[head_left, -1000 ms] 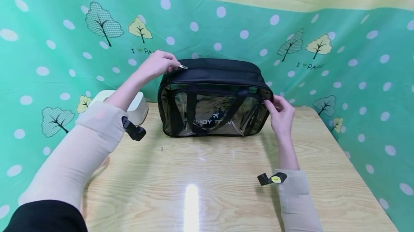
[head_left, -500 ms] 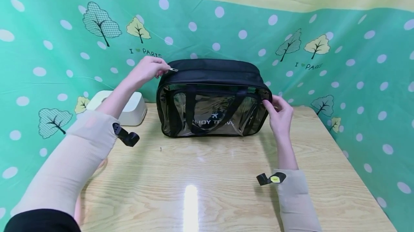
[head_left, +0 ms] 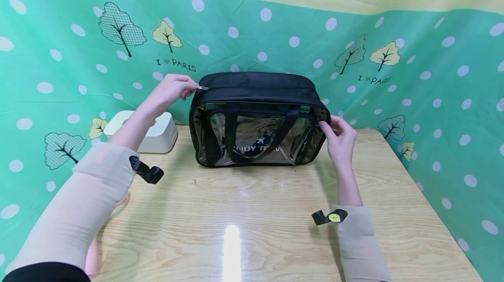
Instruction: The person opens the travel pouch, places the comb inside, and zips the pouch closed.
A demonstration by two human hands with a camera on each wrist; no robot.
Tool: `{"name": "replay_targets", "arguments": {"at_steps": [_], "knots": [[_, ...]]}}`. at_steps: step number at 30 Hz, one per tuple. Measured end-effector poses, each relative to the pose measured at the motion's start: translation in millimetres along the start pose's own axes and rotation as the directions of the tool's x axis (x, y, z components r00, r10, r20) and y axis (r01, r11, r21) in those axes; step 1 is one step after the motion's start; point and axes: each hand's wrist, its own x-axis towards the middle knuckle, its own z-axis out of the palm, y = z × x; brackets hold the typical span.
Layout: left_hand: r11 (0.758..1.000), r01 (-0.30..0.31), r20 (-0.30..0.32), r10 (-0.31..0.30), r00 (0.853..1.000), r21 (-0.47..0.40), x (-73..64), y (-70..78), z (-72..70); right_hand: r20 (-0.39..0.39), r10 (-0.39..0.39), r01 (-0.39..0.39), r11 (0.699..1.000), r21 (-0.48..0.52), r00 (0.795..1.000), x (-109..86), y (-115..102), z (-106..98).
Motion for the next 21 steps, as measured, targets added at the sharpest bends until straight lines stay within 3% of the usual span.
{"name": "replay_targets", "arguments": {"at_steps": [10,21], "knots": [[0.999,0.036,-0.009,-0.036,0.999,-0.036,-8.1,-17.8,-3.9,0.005,0.015,-0.015,1.000,0.003,1.000,0.1,1,0],[0.988,0.006,-0.048,-0.013,0.999,-0.154,-8.7,-33.7,-2.9,0.007,0.017,-0.017,1.000,0.006,1.000,1.0,1,0]]}}
